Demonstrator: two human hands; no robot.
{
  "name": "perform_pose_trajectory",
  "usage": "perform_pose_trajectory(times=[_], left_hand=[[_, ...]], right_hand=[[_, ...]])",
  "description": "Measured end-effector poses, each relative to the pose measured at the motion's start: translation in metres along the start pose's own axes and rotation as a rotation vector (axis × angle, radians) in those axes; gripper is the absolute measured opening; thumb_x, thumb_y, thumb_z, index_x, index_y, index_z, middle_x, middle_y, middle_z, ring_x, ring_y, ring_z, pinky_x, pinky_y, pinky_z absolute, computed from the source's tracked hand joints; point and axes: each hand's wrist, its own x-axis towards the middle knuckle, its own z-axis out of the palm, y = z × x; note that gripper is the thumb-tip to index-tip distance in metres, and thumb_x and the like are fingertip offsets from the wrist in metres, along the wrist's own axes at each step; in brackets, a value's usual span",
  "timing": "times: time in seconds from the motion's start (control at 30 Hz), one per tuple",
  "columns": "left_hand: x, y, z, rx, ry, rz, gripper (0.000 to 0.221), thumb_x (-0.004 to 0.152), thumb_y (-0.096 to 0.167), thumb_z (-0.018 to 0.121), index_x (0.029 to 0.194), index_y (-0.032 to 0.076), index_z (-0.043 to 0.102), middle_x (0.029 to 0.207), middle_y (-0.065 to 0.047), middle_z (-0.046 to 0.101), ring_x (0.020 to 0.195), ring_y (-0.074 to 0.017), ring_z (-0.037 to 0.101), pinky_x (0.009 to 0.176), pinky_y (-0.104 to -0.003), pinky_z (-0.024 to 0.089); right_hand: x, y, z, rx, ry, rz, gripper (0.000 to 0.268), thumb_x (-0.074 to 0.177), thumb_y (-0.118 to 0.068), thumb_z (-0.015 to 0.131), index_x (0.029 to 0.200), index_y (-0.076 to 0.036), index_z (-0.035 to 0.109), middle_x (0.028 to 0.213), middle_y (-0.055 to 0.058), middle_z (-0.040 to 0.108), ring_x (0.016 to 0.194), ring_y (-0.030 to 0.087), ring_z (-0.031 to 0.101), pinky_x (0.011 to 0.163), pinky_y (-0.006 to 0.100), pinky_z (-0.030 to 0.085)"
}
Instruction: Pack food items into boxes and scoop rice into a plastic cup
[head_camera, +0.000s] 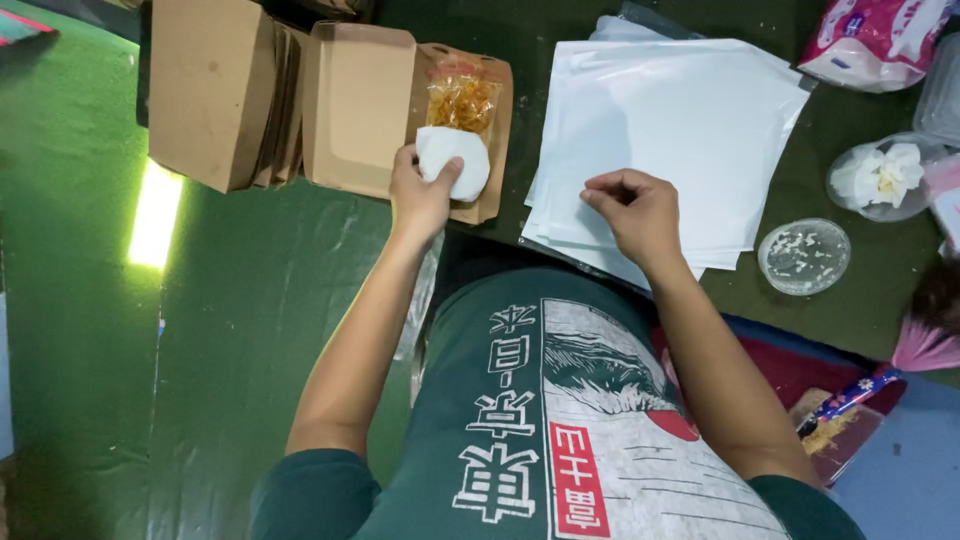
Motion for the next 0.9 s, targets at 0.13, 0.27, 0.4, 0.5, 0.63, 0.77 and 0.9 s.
perform_pose_trajectory(times=[0.13, 0.27, 0.4, 0.5, 0.63, 0.77, 0.9], left_hand=[[0.013, -0.006, 0.003, 0.105, -0.046, 0.018, 0.060, 0.089, 0.040, 0.080, 0.132, 0.006, 0.055, 0.116, -0.023, 0.070, 0.119, -0.0417, 0.066, 0.097, -0.051, 0.055], [0.010, 0.009, 0.003, 0.270, -0.107, 0.067, 0.060, 0.095, 0.036, 0.073, 0.135, -0.004, 0.053, 0.122, -0.031, 0.065, 0.124, -0.0483, 0.061, 0.104, -0.057, 0.050], [-0.018, 0.024, 0.005, 0.687, 0.088, 0.332, 0.056, 0.097, 0.028, 0.071, 0.133, -0.012, 0.056, 0.113, -0.030, 0.064, 0.104, -0.0457, 0.071, 0.085, -0.052, 0.061], [-0.047, 0.053, -0.004, 0.854, 0.231, 0.610, 0.043, 0.097, 0.018, 0.074, 0.128, -0.011, 0.065, 0.131, -0.031, 0.059, 0.110, -0.0438, 0.068, 0.089, -0.048, 0.061], [-0.035, 0.033, 0.002, 0.757, 0.140, 0.723, 0.047, 0.094, 0.031, 0.079, 0.124, -0.005, 0.071, 0.126, -0.031, 0.062, 0.115, -0.0476, 0.065, 0.093, -0.049, 0.058], [-0.030, 0.023, 0.008, 0.755, 0.174, 0.824, 0.051, 0.091, 0.035, 0.082, 0.124, -0.002, 0.071, 0.119, -0.029, 0.064, 0.112, -0.0450, 0.065, 0.094, -0.047, 0.056], [-0.018, 0.022, 0.016, 0.675, 0.218, 0.947, 0.053, 0.089, 0.030, 0.083, 0.127, -0.004, 0.067, 0.119, -0.029, 0.062, 0.114, -0.0467, 0.063, 0.098, -0.051, 0.051]], right_hand=[[-0.007, 0.000, 0.000, 0.005, -0.029, 0.051, 0.013, 0.081, -0.009, 0.087, 0.092, -0.011, 0.081, 0.069, 0.005, 0.071, 0.059, 0.009, 0.064, 0.057, 0.021, 0.048], [-0.012, 0.001, 0.003, 0.026, -0.024, 0.005, 0.011, 0.084, -0.008, 0.085, 0.094, -0.010, 0.080, 0.069, 0.007, 0.073, 0.059, 0.010, 0.066, 0.056, 0.022, 0.051], [-0.021, 0.003, 0.000, 0.017, 0.004, -0.054, 0.012, 0.087, -0.007, 0.083, 0.098, -0.012, 0.081, 0.077, 0.008, 0.074, 0.069, 0.012, 0.067, 0.063, 0.026, 0.052], [-0.024, 0.013, -0.003, -0.041, 0.053, -0.145, 0.015, 0.087, -0.002, 0.084, 0.099, -0.010, 0.082, 0.081, 0.011, 0.075, 0.073, 0.019, 0.070, 0.067, 0.027, 0.055], [-0.024, 0.034, -0.010, -0.091, 0.105, -0.152, 0.015, 0.085, -0.004, 0.086, 0.097, -0.010, 0.081, 0.078, 0.009, 0.073, 0.068, 0.017, 0.069, 0.062, 0.029, 0.055], [-0.019, 0.049, -0.025, -0.321, 0.214, -0.346, 0.011, 0.088, -0.012, 0.087, 0.098, -0.013, 0.081, 0.081, 0.006, 0.072, 0.075, 0.024, 0.071, 0.068, 0.033, 0.056], [-0.025, 0.039, -0.042, -0.419, 0.252, -0.599, 0.024, 0.087, -0.005, 0.086, 0.110, -0.005, 0.079, 0.109, 0.015, 0.071, 0.108, 0.036, 0.067, 0.094, 0.045, 0.055]])
